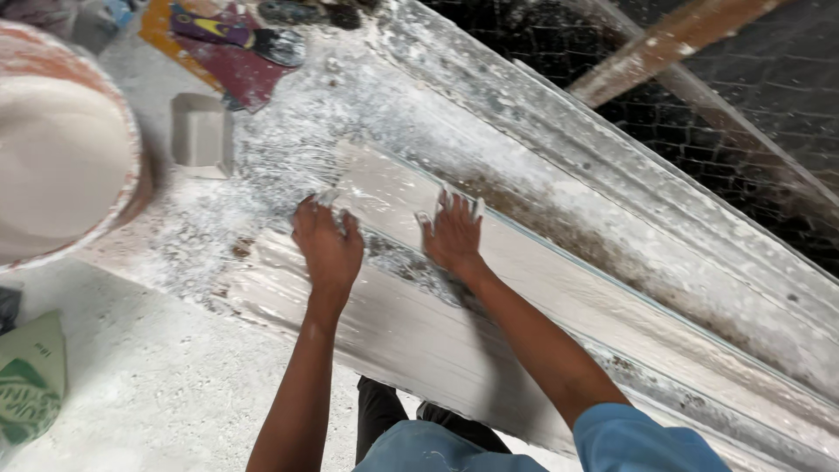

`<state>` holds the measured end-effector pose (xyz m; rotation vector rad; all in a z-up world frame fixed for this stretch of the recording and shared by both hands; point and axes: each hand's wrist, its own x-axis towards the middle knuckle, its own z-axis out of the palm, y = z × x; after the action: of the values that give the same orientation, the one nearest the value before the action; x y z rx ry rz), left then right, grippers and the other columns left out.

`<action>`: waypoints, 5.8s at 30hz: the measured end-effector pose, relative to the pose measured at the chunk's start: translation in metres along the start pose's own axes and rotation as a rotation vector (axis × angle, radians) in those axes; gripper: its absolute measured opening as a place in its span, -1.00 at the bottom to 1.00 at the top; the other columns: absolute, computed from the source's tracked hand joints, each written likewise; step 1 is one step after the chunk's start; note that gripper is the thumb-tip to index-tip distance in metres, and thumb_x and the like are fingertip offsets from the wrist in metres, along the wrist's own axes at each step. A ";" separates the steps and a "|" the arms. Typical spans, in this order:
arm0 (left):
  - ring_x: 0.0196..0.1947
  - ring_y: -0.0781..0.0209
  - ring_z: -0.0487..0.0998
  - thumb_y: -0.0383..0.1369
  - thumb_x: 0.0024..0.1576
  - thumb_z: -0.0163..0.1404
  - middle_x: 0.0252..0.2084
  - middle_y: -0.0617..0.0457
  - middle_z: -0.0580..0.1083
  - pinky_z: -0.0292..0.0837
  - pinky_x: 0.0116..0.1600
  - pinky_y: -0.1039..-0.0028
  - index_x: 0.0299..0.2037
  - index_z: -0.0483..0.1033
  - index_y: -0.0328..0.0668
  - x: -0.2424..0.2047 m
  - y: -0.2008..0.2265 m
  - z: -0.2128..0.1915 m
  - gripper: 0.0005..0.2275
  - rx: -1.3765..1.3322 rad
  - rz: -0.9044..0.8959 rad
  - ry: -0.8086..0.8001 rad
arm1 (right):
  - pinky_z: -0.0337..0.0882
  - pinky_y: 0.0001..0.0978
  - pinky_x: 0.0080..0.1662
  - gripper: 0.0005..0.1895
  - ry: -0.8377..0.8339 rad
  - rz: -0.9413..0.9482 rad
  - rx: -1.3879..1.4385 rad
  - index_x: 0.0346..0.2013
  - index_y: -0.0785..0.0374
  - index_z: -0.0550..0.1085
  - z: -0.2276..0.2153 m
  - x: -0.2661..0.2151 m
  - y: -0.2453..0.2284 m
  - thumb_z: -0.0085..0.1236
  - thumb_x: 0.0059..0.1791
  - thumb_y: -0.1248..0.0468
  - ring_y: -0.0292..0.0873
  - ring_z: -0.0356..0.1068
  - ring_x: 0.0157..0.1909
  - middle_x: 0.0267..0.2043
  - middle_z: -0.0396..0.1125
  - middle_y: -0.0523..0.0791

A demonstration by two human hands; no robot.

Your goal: The person spreads a white plaster-like substance onto a long, grooved metal or plastic profile using their hands. They repeatedly smooth the material along the length of the profile, occasionally dipping their hands into a bucket of the mixture to replenish it.

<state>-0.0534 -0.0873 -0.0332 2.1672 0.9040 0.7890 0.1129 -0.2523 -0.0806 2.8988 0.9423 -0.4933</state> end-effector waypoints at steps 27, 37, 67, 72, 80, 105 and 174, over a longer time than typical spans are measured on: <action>0.16 -0.42 0.33 -0.45 0.15 0.06 0.13 -0.46 0.37 0.23 0.19 -0.14 0.18 0.43 -0.39 -0.455 0.378 0.246 -0.63 0.044 0.054 -0.076 | -0.43 0.44 0.42 -0.23 0.115 0.028 0.034 0.52 0.34 -0.07 0.088 -0.306 0.611 -0.32 0.14 -0.07 0.12 -0.12 0.53 0.46 -0.04 0.12; 0.13 -0.30 0.39 -0.49 0.21 0.04 0.08 -0.30 0.43 0.29 0.21 0.00 0.20 0.43 -0.27 -0.626 0.487 0.285 -0.67 -0.027 0.051 -0.010 | -0.36 0.49 0.41 -0.24 0.286 0.065 -0.048 0.52 0.29 0.02 0.152 -0.401 0.847 -0.22 0.12 -0.05 0.15 -0.07 0.50 0.47 -0.02 0.17; 0.12 -0.31 0.37 -0.43 0.26 0.02 0.11 -0.31 0.42 0.28 0.21 -0.05 0.22 0.41 -0.33 -1.154 0.919 0.617 -0.67 -0.054 0.028 -0.219 | -0.15 0.52 0.34 -0.29 0.252 0.028 0.039 0.51 0.26 0.06 0.243 -0.759 1.553 -0.13 0.14 -0.01 0.22 -0.07 0.48 0.42 -0.02 0.17; 0.12 -0.32 0.38 -0.42 0.24 0.02 0.09 -0.30 0.43 0.29 0.21 -0.03 0.21 0.43 -0.30 -1.194 0.985 0.663 -0.67 -0.010 0.023 -0.272 | 0.06 0.55 0.22 -0.24 0.058 0.048 0.013 0.52 0.28 0.01 0.248 -0.807 1.674 -0.10 0.09 0.03 0.23 -0.10 0.48 0.45 -0.10 0.20; 0.12 -0.32 0.38 -0.43 0.24 0.02 0.08 -0.31 0.42 0.30 0.22 -0.01 0.20 0.42 -0.31 -1.225 1.036 0.690 -0.68 0.013 0.016 -0.292 | 0.05 0.36 0.37 -0.17 -0.053 0.043 -0.023 0.57 0.23 -0.05 0.257 -0.855 1.784 -0.13 0.08 -0.04 0.24 -0.06 0.48 0.43 -0.09 0.19; 0.15 -0.21 0.41 -0.39 0.26 0.01 0.10 -0.24 0.44 0.33 0.20 0.11 0.21 0.42 -0.26 -1.158 0.894 0.528 -0.67 -0.038 -0.224 -0.090 | -0.55 0.23 0.48 -0.24 0.032 -0.629 -0.467 0.36 0.43 0.15 0.197 -0.689 1.442 -0.22 0.13 -0.17 -0.06 -0.27 0.63 0.61 -0.19 0.00; 0.00 -0.19 0.49 -0.46 0.22 -0.03 0.06 -0.24 0.43 0.44 0.04 0.14 0.17 0.39 -0.30 -0.047 -0.025 -0.143 -0.69 -0.348 -0.393 -0.163 | 0.40 -0.15 0.01 -0.41 0.183 0.158 1.214 0.31 0.39 0.23 0.012 0.222 -0.101 -0.17 0.17 -0.03 -0.03 0.37 0.03 0.16 0.35 0.16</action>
<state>-0.1934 -0.0624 0.0214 1.6558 0.9847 0.5203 0.2202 -0.0462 -0.1577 4.0790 0.4528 -1.1052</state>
